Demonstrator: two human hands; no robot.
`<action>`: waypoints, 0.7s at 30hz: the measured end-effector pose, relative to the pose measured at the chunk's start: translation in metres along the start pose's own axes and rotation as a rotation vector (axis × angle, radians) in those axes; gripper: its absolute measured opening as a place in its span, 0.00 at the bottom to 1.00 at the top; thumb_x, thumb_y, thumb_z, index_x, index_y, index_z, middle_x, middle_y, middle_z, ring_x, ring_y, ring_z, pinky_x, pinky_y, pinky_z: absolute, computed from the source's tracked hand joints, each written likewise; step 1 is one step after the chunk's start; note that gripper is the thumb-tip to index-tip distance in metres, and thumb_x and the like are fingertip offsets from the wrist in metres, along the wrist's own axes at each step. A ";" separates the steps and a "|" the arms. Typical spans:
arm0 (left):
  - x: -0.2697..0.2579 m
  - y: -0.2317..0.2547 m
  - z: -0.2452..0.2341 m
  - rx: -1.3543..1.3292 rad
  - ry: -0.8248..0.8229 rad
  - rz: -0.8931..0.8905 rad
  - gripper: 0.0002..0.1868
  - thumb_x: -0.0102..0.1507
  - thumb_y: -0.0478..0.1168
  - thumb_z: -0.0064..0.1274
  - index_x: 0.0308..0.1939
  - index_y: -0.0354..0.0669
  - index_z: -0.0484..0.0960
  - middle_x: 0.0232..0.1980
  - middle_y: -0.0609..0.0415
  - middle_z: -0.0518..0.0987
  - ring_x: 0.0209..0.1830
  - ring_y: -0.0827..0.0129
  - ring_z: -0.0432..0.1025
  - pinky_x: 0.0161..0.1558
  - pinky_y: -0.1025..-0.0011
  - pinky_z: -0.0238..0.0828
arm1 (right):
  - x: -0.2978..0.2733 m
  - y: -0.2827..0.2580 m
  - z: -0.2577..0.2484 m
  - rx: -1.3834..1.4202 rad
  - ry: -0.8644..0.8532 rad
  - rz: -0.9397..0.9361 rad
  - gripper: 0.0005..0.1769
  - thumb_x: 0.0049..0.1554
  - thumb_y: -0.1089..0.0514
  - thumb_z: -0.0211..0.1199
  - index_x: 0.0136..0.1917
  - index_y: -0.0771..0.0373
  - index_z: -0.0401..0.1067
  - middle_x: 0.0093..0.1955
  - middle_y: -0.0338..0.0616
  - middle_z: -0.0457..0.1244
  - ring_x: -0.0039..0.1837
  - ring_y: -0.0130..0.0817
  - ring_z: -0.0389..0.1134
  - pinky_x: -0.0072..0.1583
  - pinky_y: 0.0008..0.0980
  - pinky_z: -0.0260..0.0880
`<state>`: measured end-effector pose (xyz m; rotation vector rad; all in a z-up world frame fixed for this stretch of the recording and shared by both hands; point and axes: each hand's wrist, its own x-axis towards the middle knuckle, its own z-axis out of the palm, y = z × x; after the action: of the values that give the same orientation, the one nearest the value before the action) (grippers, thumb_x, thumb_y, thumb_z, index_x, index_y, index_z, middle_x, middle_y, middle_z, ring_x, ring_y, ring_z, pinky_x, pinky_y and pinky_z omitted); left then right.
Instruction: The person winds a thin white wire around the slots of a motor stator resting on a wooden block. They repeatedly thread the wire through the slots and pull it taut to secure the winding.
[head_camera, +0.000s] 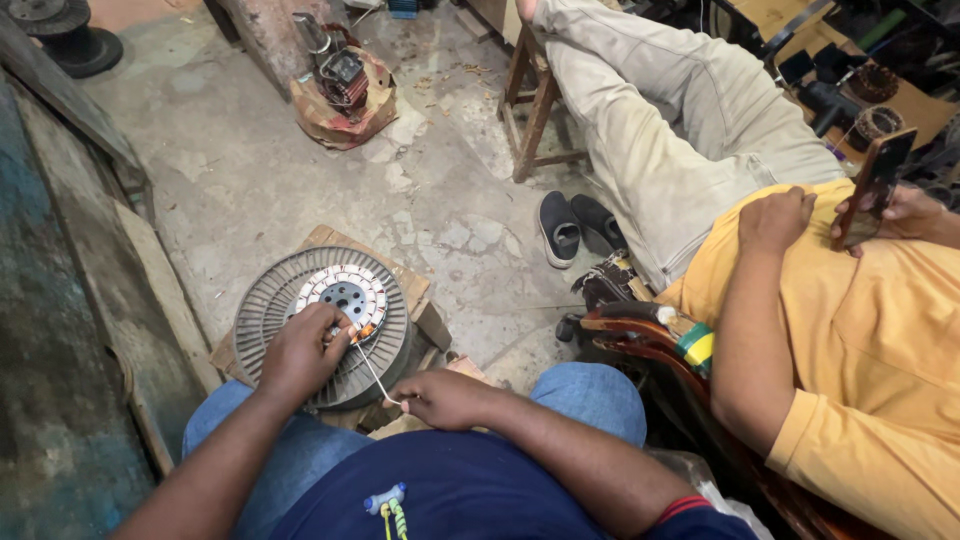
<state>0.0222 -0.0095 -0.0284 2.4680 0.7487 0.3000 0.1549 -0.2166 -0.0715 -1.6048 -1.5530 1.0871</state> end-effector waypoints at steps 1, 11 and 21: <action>-0.001 0.001 0.000 0.005 -0.005 -0.013 0.11 0.60 0.46 0.60 0.40 0.46 0.80 0.41 0.52 0.80 0.39 0.56 0.76 0.41 0.58 0.72 | 0.001 -0.006 -0.001 0.031 -0.015 0.017 0.13 0.63 0.57 0.57 0.59 0.58 0.76 0.56 0.49 0.70 0.58 0.44 0.72 0.59 0.40 0.70; -0.011 -0.003 -0.001 0.000 0.051 0.208 0.07 0.63 0.42 0.57 0.41 0.44 0.81 0.43 0.51 0.79 0.47 0.54 0.75 0.48 0.58 0.72 | 0.017 -0.034 0.005 0.171 0.366 -0.044 0.09 0.66 0.59 0.56 0.53 0.63 0.76 0.59 0.46 0.67 0.65 0.37 0.68 0.67 0.34 0.66; -0.028 -0.019 0.017 -0.024 0.196 0.370 0.12 0.57 0.37 0.60 0.44 0.42 0.83 0.51 0.51 0.79 0.51 0.50 0.73 0.53 0.58 0.71 | 0.052 -0.024 0.009 0.855 0.382 0.078 0.15 0.63 0.64 0.51 0.60 0.68 0.73 0.65 0.40 0.68 0.65 0.26 0.66 0.69 0.27 0.62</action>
<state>-0.0033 -0.0190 -0.0545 2.5697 0.3542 0.6900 0.1335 -0.1640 -0.0605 -1.1679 -0.6284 1.1729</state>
